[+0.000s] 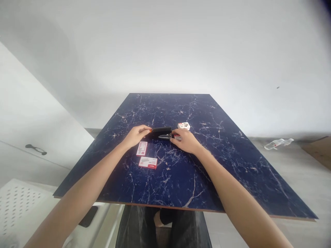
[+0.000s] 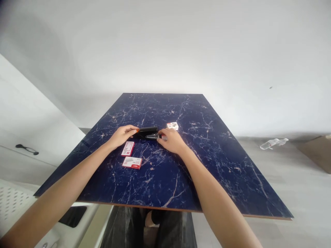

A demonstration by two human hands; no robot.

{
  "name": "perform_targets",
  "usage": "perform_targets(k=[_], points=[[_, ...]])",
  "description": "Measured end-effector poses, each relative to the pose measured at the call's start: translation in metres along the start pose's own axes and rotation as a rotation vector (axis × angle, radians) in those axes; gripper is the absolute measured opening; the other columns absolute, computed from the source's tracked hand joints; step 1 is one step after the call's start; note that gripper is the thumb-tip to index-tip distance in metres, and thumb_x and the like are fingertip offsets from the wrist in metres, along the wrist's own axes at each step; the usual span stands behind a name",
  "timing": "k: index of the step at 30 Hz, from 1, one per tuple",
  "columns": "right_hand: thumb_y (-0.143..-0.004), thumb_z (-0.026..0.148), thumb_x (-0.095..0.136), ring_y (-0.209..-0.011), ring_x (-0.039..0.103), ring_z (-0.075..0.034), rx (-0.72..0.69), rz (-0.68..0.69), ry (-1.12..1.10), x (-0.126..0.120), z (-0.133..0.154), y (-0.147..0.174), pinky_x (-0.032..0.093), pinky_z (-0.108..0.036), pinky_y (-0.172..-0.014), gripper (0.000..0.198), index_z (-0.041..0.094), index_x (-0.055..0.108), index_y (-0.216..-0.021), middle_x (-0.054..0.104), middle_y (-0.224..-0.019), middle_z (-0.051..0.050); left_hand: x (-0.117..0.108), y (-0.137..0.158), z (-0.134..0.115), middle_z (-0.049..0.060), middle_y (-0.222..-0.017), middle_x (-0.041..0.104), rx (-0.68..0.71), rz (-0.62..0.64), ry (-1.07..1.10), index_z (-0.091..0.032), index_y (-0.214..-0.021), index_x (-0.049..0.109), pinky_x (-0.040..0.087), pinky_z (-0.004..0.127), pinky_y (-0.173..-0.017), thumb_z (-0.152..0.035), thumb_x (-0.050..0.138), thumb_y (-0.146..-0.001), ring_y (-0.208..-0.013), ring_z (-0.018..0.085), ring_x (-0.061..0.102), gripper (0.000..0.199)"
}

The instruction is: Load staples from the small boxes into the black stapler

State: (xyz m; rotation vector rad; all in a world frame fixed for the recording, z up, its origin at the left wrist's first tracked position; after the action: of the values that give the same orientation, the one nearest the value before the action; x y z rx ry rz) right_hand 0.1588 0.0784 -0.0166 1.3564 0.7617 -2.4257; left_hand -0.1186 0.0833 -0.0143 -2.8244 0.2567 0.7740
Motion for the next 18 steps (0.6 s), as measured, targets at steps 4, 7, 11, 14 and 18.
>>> perform_targets(k=[4, 7, 11, 14, 18], points=[[-0.093, 0.038, 0.062, -0.095, 0.061, -0.024, -0.001, -0.005, 0.012, -0.002, 0.001, 0.002, 0.046, -0.033, -0.08, 0.023, 0.022, 0.066, -0.109, 0.069, -0.101, -0.007, -0.002, -0.002, 0.005, 0.007, -0.103, 0.076, 0.004, 0.014, 0.04, -0.021, -0.107, 0.073, 0.056, 0.037, -0.082, -0.05, 0.067, -0.087, -0.09, 0.022, 0.07, 0.037], [-0.094, 0.038, 0.061, -0.093, 0.061, -0.023, -0.007, -0.016, 0.032, 0.001, 0.003, 0.001, 0.046, -0.032, -0.08, 0.021, 0.022, 0.067, -0.105, 0.068, -0.097, -0.007, -0.002, -0.004, 0.009, 0.007, -0.103, 0.076, 0.01, 0.013, 0.048, -0.02, -0.107, 0.073, 0.056, 0.036, -0.08, -0.051, 0.067, -0.086, -0.088, 0.021, 0.07, 0.038], [-0.094, 0.039, 0.061, -0.094, 0.061, -0.024, 0.013, -0.04, 0.063, 0.003, 0.004, -0.001, 0.046, -0.034, -0.082, 0.021, 0.021, 0.068, -0.102, 0.069, -0.096, -0.007, 0.0, -0.004, 0.008, 0.008, -0.102, 0.076, 0.031, -0.01, 0.072, -0.019, -0.103, 0.073, 0.056, 0.035, -0.08, -0.05, 0.069, -0.085, -0.088, 0.021, 0.07, 0.036], [-0.094, 0.038, 0.059, -0.093, 0.063, -0.023, 0.026, 0.022, 0.066, -0.006, 0.001, -0.002, 0.046, -0.033, -0.081, 0.021, 0.022, 0.07, -0.104, 0.071, -0.099, -0.007, 0.001, -0.002, 0.006, 0.008, -0.101, 0.076, 0.009, -0.011, 0.074, -0.019, -0.103, 0.073, 0.056, 0.035, -0.08, -0.048, 0.069, -0.085, -0.088, 0.021, 0.069, 0.035], [-0.09, 0.038, 0.061, -0.093, 0.067, -0.023, 0.121, 0.144, 0.057, -0.033, -0.019, 0.005, 0.047, -0.033, -0.083, 0.02, 0.026, 0.072, -0.102, 0.074, -0.101, -0.004, -0.001, -0.001, 0.003, 0.007, -0.1, 0.076, 0.012, -0.009, 0.052, -0.02, -0.105, 0.073, 0.055, 0.037, -0.082, -0.049, 0.067, -0.086, -0.087, 0.021, 0.069, 0.036]])
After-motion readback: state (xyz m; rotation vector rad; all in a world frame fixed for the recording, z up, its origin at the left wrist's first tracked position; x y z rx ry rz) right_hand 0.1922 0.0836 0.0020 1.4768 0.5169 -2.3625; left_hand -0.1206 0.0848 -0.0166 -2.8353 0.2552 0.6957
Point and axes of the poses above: each hand's wrist, its own y-axis away from the middle knuckle, its own x-axis out of the palm, z = x × y, the point moved 3 cm from there along -y, towards the middle knuckle
